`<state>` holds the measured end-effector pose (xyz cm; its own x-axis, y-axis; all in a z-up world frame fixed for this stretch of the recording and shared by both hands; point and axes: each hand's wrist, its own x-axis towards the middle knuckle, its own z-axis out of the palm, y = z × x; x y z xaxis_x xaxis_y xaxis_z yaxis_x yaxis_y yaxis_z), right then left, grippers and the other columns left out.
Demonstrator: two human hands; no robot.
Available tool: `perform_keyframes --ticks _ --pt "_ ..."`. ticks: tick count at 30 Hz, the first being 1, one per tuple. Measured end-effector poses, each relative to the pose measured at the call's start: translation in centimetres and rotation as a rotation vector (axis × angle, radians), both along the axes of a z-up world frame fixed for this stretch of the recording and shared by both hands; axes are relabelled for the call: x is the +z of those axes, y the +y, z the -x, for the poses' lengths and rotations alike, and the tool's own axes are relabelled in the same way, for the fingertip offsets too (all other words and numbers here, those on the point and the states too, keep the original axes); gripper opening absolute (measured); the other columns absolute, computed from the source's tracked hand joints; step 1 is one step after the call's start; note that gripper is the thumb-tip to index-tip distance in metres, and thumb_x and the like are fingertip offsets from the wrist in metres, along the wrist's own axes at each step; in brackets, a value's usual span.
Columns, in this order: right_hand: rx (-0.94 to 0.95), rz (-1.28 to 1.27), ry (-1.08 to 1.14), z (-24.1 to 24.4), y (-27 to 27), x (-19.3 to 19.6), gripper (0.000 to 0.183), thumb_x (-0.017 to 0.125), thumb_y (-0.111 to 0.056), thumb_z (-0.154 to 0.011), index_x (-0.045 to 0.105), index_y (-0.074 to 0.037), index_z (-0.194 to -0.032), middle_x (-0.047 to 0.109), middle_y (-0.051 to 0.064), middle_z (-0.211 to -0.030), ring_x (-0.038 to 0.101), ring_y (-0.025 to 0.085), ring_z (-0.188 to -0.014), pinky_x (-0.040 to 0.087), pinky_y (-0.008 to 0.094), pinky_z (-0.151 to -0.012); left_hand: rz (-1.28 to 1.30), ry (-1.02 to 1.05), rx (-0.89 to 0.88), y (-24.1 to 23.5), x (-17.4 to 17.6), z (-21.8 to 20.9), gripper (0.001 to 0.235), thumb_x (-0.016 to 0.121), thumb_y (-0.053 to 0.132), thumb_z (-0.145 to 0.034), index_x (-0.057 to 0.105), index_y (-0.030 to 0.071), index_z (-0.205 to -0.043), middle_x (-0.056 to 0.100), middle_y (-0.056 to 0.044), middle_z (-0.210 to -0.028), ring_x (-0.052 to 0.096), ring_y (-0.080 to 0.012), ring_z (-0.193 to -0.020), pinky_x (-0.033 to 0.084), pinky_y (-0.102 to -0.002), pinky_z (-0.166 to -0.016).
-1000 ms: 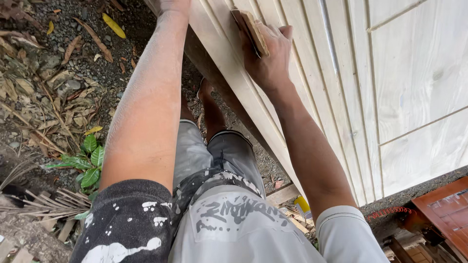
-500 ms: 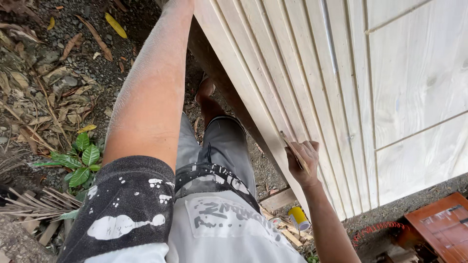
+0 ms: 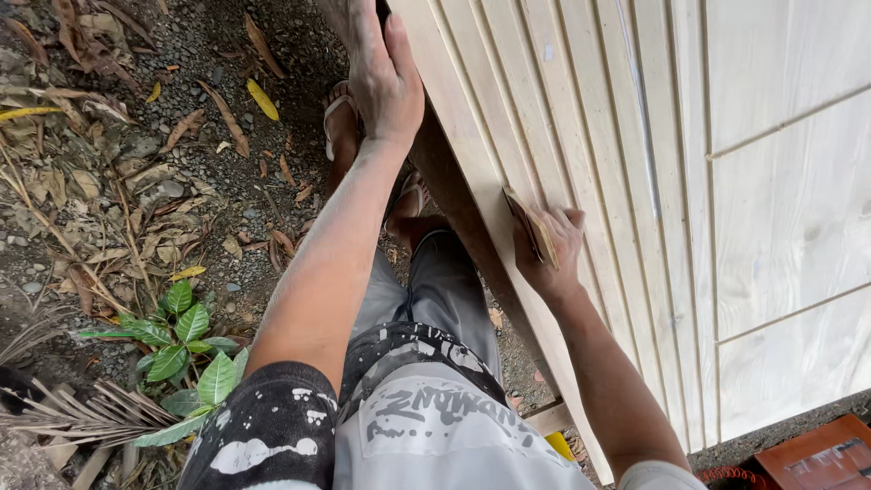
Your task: The person sands a large white wooden panel with a sanding block. They move the block back and forth along the grooves and flat surfaces of the panel, applying consistent pressure to smooth the wood.
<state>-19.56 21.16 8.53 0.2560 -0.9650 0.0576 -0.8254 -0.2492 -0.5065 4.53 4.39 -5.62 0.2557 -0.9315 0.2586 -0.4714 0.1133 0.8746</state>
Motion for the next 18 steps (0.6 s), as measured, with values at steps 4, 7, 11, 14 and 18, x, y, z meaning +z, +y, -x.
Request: perform_keyframes --ticks 4,7,11,14,18 --pt "0.072 0.101 -0.085 -5.9 -13.9 -5.8 0.025 0.065 -0.004 -0.095 0.068 -0.007 -0.12 0.068 0.009 -0.094 0.065 0.027 -0.085 0.038 0.038 -0.084 -0.274 -0.143 -0.139 8.0 2.4 -3.4 0.049 0.047 0.017 -0.115 0.033 0.004 -0.16 0.038 -0.015 -0.166 0.036 -0.0333 -0.158 0.03 -0.044 -0.134" --pt "-0.049 -0.018 0.056 -9.4 -21.9 -8.1 0.008 0.065 -0.003 -0.093 0.068 -0.01 -0.095 0.064 0.006 -0.075 0.057 0.025 -0.065 0.039 0.04 -0.085 -0.451 -0.33 -0.336 13.0 1.4 -7.5 0.046 0.048 0.016 -0.108 0.041 0.002 -0.152 0.044 -0.017 -0.161 0.039 -0.0335 -0.153 0.028 -0.045 -0.129" --pt "0.056 0.034 0.012 -8.2 -18.4 -4.0 0.014 0.063 -0.003 -0.099 0.069 -0.011 -0.109 0.07 0.008 -0.093 0.063 0.025 -0.079 0.034 0.041 -0.08 -0.826 -0.52 -0.426 19.5 -0.9 -15.6 0.045 0.049 0.017 -0.104 0.047 -0.001 -0.145 0.047 -0.021 -0.156 0.038 -0.0348 -0.149 0.026 -0.045 -0.127" --pt "-0.02 -0.067 0.013 -6.0 -11.1 0.6 0.025 0.07 -0.01 -0.093 0.07 -0.006 -0.118 0.07 0.011 -0.095 0.063 0.029 -0.082 0.039 0.042 -0.086 -1.152 -0.622 -0.344 22.2 -1.9 -21.5 0.043 0.049 0.019 -0.101 0.049 -0.001 -0.14 0.046 -0.021 -0.155 0.035 -0.0333 -0.15 0.024 -0.044 -0.125" --pt "0.03 -0.006 -0.017 -5.3 -10.4 0.0 0.022 0.07 -0.003 -0.092 0.071 -0.007 -0.114 0.074 0.008 -0.096 0.062 0.024 -0.076 0.038 0.04 -0.081 -1.341 -0.662 -0.283 23.4 -3.4 -24.8 0.046 0.052 0.022 -0.097 0.05 0.004 -0.139 0.046 -0.018 -0.154 0.035 -0.0306 -0.15 0.023 -0.042 -0.124"
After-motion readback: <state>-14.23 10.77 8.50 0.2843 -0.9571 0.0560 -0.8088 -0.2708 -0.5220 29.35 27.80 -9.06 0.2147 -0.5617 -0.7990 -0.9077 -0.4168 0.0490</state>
